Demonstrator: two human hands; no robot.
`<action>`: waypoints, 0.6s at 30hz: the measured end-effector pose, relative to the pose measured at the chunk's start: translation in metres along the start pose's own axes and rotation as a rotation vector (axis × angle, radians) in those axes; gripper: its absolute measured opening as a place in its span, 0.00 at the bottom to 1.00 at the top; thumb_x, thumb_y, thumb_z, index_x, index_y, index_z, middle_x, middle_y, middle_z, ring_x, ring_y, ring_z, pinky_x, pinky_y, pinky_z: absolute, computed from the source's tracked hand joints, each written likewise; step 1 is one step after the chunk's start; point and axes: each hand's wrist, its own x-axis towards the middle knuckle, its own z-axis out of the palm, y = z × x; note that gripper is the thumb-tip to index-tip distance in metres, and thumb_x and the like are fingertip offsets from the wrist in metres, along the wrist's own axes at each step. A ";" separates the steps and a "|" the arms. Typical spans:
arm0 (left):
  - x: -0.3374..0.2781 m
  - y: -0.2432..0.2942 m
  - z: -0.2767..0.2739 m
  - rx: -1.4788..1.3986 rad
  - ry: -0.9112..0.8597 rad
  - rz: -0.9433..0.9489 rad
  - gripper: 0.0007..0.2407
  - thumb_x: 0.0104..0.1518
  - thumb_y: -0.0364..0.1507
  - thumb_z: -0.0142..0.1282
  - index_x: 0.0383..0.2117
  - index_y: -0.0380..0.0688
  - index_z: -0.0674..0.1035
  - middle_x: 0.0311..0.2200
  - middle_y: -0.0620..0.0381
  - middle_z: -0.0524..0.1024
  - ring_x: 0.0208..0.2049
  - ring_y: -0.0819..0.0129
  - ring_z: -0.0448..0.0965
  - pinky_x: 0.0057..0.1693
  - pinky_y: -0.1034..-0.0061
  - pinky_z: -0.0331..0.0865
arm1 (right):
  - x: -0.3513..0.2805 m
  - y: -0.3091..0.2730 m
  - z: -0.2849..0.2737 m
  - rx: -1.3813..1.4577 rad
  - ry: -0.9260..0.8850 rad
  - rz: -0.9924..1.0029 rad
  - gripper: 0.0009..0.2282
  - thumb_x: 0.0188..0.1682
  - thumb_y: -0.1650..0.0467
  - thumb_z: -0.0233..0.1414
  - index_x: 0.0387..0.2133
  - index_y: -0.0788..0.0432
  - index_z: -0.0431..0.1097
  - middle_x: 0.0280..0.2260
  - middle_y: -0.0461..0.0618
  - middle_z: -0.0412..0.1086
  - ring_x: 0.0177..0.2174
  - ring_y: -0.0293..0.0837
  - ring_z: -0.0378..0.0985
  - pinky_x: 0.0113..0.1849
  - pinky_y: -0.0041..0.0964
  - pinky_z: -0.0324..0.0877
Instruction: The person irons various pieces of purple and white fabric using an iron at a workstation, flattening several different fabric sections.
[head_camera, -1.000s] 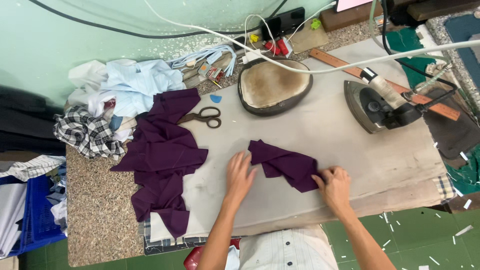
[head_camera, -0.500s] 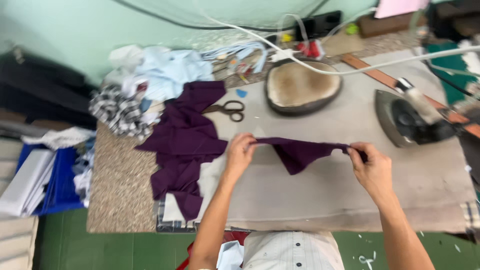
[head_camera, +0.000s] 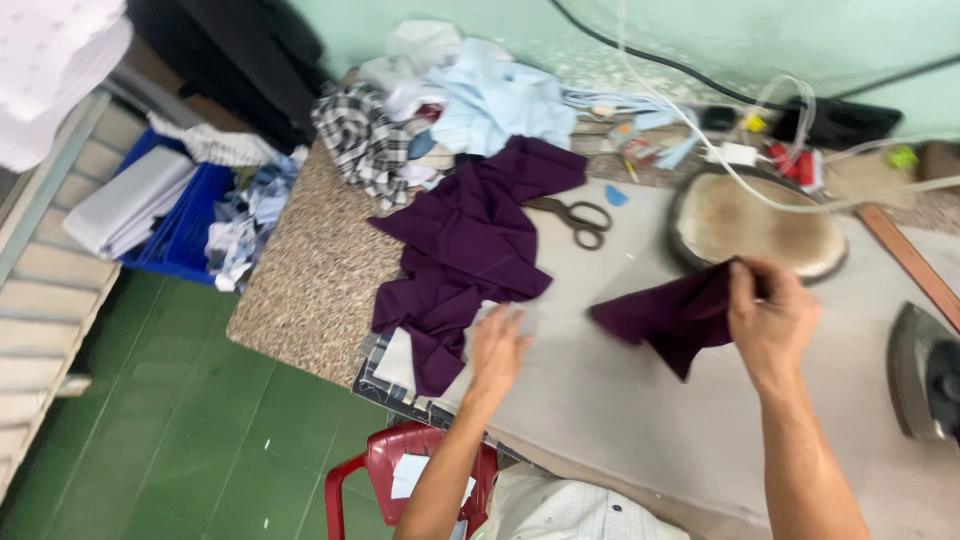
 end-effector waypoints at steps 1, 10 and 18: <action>-0.004 -0.024 0.006 0.198 0.102 -0.087 0.24 0.50 0.35 0.62 0.57 0.55 0.75 0.59 0.48 0.70 0.58 0.50 0.67 0.57 0.56 0.63 | 0.008 -0.008 0.000 -0.004 0.061 0.012 0.02 0.61 0.73 0.58 0.43 0.59 0.78 0.35 0.48 0.77 0.36 0.41 0.79 0.44 0.35 0.71; -0.037 -0.115 -0.044 0.133 0.267 -0.399 0.11 0.56 0.34 0.62 0.42 0.46 0.83 0.40 0.52 0.76 0.43 0.50 0.75 0.50 0.57 0.67 | -0.055 -0.040 0.197 -0.210 -0.663 -0.342 0.18 0.48 0.68 0.53 0.53 0.52 0.70 0.50 0.54 0.70 0.47 0.60 0.74 0.45 0.55 0.73; -0.046 -0.066 -0.099 -0.162 0.315 -0.451 0.07 0.59 0.28 0.57 0.38 0.37 0.82 0.35 0.50 0.80 0.38 0.54 0.79 0.48 0.60 0.72 | -0.077 -0.048 0.334 -0.519 -0.750 -0.308 0.24 0.43 0.64 0.53 0.56 0.52 0.64 0.40 0.56 0.71 0.39 0.60 0.78 0.39 0.55 0.75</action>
